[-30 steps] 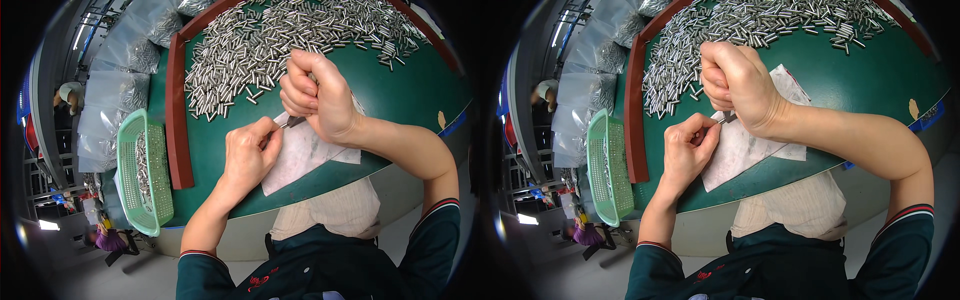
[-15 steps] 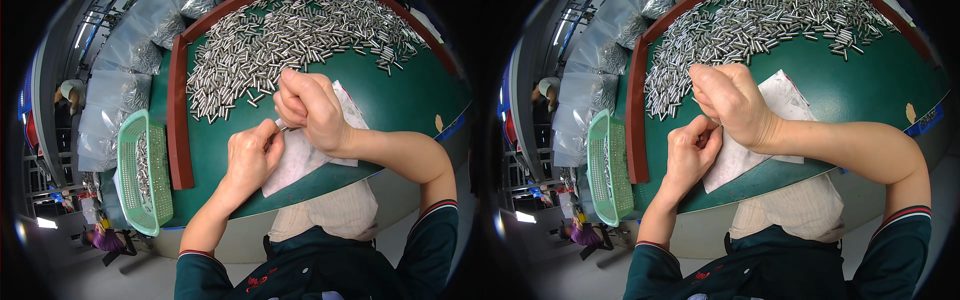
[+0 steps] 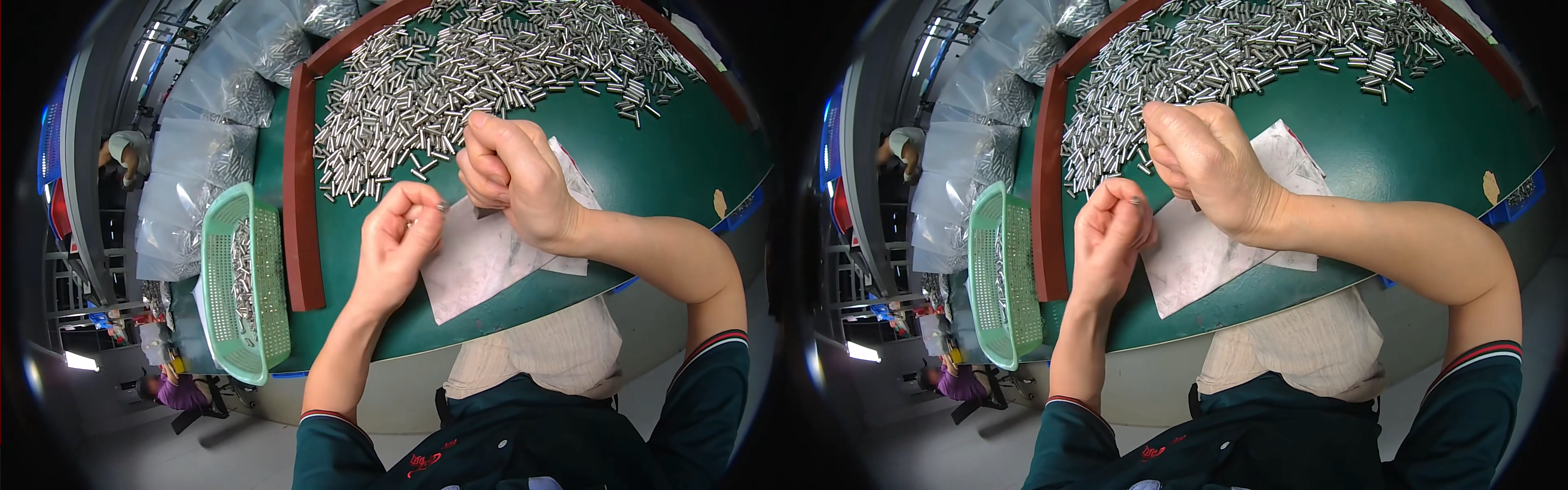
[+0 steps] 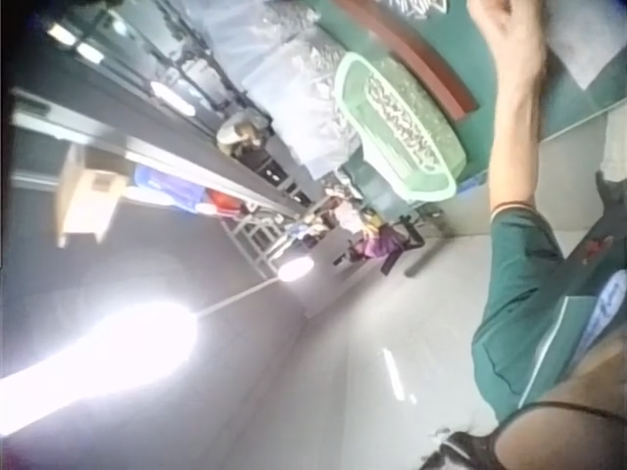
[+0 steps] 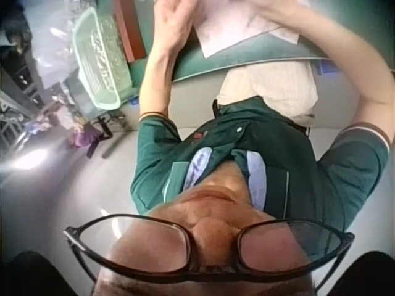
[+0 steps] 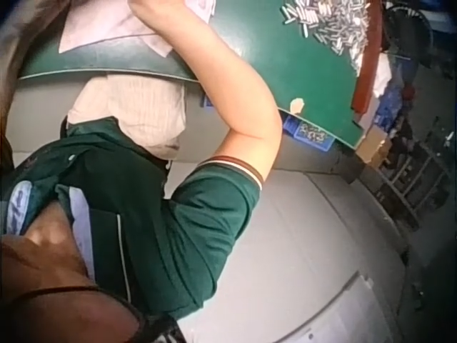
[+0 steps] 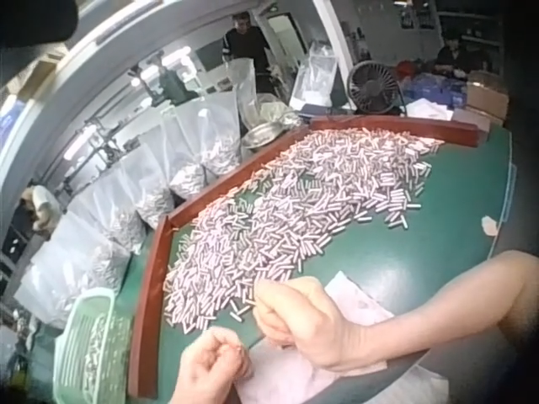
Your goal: Inspecting small cylindrical metal pins using a small tool on a workbench.
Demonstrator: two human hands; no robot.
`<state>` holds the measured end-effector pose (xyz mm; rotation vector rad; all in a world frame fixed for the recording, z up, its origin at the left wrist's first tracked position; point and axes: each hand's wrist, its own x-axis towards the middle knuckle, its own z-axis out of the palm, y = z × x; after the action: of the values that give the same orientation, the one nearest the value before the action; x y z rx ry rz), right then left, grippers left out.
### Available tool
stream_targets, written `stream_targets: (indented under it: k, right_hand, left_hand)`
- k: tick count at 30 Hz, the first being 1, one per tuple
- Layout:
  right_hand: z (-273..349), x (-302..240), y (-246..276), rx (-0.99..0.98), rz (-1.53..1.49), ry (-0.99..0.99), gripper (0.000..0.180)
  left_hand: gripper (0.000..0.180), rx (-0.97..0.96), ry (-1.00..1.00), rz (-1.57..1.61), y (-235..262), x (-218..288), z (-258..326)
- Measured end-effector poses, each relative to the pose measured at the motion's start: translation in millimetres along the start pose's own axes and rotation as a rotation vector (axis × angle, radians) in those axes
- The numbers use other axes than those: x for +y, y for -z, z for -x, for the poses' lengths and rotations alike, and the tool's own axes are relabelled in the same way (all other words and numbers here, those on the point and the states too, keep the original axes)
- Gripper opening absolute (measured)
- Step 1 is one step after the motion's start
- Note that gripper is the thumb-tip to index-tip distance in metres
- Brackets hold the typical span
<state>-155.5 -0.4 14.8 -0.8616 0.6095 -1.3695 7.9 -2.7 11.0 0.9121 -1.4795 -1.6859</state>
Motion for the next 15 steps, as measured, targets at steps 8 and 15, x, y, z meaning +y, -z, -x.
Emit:
stream_targets:
  k: [8, 15]
  right_hand:
    - [-2.6, 1.2, 4.1, 0.000, -0.023, -0.040, 0.040]
    - [-3.4, 0.7, 6.0, -0.011, -0.014, -0.046, 0.040]
  left_hand:
    - [0.015, -0.041, 0.141, 0.262, 8.9, -2.7, -5.8]
    - [0.010, 0.052, 0.026, -0.027, -0.4, -4.5, -6.1]
